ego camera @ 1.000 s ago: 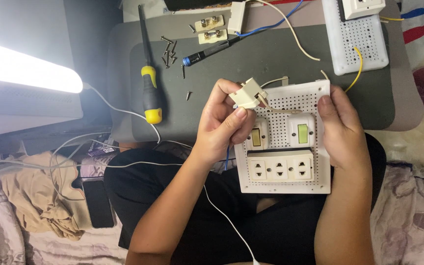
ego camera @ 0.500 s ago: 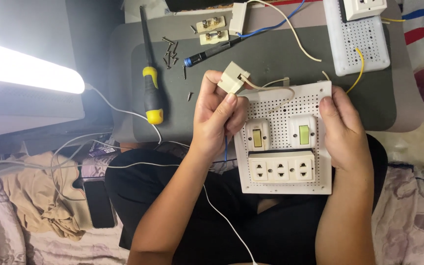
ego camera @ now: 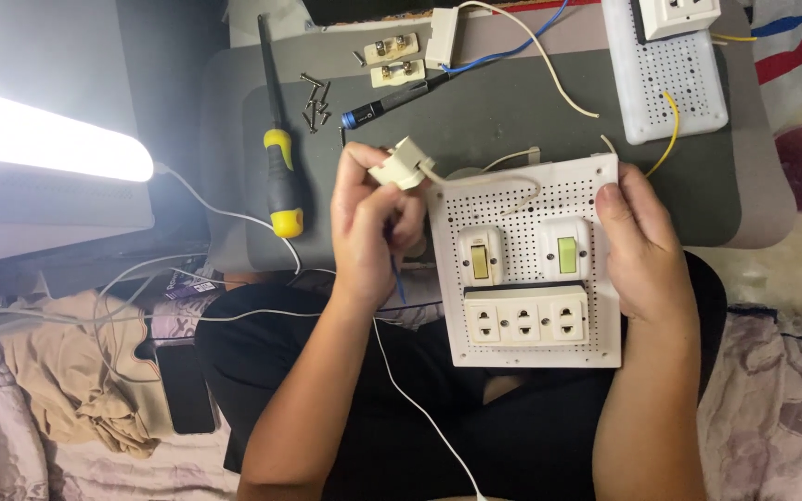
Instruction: The person assembles a white electrical panel by inserting a switch module and securing it with screws. They use a screwdriver to tighten the screws and manipulate the internal wiring and components of the panel.
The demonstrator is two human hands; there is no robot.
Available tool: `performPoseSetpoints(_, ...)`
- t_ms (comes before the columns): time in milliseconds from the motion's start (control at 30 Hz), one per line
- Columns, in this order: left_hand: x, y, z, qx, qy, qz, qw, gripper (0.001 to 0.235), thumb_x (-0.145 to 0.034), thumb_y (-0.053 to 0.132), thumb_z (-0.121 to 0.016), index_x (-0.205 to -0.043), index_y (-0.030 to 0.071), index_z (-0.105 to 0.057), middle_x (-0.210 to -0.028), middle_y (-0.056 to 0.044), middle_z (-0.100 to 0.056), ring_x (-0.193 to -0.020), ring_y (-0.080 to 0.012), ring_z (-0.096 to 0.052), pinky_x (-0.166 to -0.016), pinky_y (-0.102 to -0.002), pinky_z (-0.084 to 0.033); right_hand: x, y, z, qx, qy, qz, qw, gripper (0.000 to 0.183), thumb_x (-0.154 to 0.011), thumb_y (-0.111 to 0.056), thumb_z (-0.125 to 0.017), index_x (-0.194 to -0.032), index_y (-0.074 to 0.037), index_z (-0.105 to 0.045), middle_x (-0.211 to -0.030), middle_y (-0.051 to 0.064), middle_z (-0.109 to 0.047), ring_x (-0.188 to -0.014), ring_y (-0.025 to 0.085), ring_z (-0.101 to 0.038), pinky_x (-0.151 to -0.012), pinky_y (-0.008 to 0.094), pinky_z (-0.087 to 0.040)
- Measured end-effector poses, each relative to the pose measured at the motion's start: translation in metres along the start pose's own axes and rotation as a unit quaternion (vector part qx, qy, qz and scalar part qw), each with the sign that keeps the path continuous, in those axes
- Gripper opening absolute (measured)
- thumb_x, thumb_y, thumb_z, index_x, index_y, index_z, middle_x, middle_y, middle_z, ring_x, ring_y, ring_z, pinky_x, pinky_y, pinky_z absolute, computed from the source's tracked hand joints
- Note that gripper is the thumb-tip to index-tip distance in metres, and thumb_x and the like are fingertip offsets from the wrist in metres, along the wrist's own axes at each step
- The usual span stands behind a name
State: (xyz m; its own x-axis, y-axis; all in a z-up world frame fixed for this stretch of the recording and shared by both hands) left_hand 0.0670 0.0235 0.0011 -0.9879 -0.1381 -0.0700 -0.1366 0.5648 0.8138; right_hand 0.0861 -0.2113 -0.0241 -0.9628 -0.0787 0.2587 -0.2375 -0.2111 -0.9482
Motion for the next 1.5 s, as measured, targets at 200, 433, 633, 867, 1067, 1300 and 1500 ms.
performPoseSetpoints(200, 0.0, 0.013, 0.01, -0.156, 0.026, -0.049, 0.986, 0.008, -0.091, 0.001, -0.037, -0.092, 0.009, -0.036, -0.063, -0.001, -0.034, -0.045, -0.0056, -0.025, -0.043, -0.023, -0.021, 0.001, -0.002, 0.001, -0.009, -0.004, -0.009, 1.0, 0.032, -0.103, -0.027, -0.039, -0.124, -0.008, -0.053, -0.117, 0.001, -0.06, -0.109, 0.008, -0.053, -0.098, 0.023, -0.041)
performPoseSetpoints(433, 0.002, 0.04, 0.004, -0.365, 0.026, -0.163, 0.916, 0.015, -0.095, 0.023, -0.046, -0.093, 0.008, -0.044, -0.089, -0.009, -0.052, -0.085, -0.0185, -0.052, -0.074, -0.03, -0.039, 0.0, -0.002, 0.0, -0.015, -0.007, 0.001, 1.0, 0.035, -0.103, -0.03, -0.039, -0.127, -0.009, -0.052, -0.12, 0.001, -0.06, -0.111, 0.009, -0.052, -0.1, 0.024, -0.04)
performPoseSetpoints(633, 0.003, 0.045, 0.001, -0.33, -0.001, -0.188, 0.925, 0.011, -0.093, 0.018, -0.046, -0.091, 0.007, -0.044, -0.087, -0.012, -0.052, -0.083, -0.0209, -0.052, -0.076, -0.032, -0.04, 0.0, -0.002, -0.001, -0.037, -0.014, 0.003, 0.999, 0.034, -0.103, -0.027, -0.038, -0.127, -0.007, -0.051, -0.122, 0.003, -0.059, -0.114, 0.009, -0.053, -0.102, 0.025, -0.041)
performPoseSetpoints(867, 0.002, 0.036, -0.01, -0.323, -0.039, -0.163, 0.931, 0.019, -0.102, 0.027, -0.045, -0.1, 0.008, -0.043, -0.094, -0.009, -0.05, -0.096, -0.021, -0.049, -0.083, -0.032, -0.038, 0.001, -0.007, 0.007, 0.17, 0.058, 0.14, 0.974, 0.026, -0.105, -0.013, -0.049, -0.128, -0.002, -0.048, -0.107, 0.013, -0.062, -0.099, 0.024, -0.059, -0.088, 0.036, -0.043)
performPoseSetpoints(1067, 0.0, -0.01, -0.008, -0.116, -0.082, 0.084, 0.986, 0.016, -0.102, 0.018, -0.043, -0.104, 0.008, -0.031, -0.073, -0.022, -0.063, -0.057, -0.0288, -0.066, -0.052, -0.03, -0.058, 0.012, -0.055, -0.003, 0.289, 0.117, 0.205, 0.928, 0.028, -0.1, 0.0, -0.068, -0.125, 0.0, -0.055, -0.086, 0.012, -0.06, -0.069, 0.024, -0.056, -0.072, 0.038, -0.047)
performPoseSetpoints(1300, 0.002, -0.003, -0.019, -0.217, -0.103, 0.036, 0.97, 0.017, -0.102, 0.023, -0.044, -0.104, 0.007, -0.038, -0.083, -0.014, -0.067, -0.077, -0.0187, -0.071, -0.071, -0.027, -0.06, 0.024, -0.079, -0.022, 0.362, 0.112, 0.375, 0.846, 0.017, -0.094, 0.01, -0.068, -0.111, 0.008, -0.067, -0.11, 0.022, -0.052, -0.101, 0.04, -0.054, -0.091, 0.048, -0.042)
performPoseSetpoints(1500, 0.0, -0.004, -0.017, -0.267, -0.105, -0.051, 0.956, 0.018, -0.102, 0.02, -0.043, -0.105, 0.009, -0.03, -0.077, -0.01, -0.065, -0.073, -0.0146, -0.066, -0.066, -0.025, -0.056, 0.014, -0.057, -0.035, 0.385, 0.064, 0.319, 0.864, 0.038, -0.086, -0.012, -0.075, -0.12, 0.001, -0.066, -0.103, 0.014, -0.057, -0.099, 0.033, -0.055, -0.087, 0.044, -0.045)
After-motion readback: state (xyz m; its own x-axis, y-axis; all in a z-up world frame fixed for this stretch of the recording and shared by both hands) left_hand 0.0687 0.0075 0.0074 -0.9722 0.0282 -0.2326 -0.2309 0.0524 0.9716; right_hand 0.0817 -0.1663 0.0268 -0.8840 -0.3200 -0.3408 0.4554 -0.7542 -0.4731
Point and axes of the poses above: each hand's wrist, its own x-axis away from the middle knuckle, its own z-axis out of the back of the hand, y = z × x, the point moved 6 cm from there along -x, towards the middle knuckle
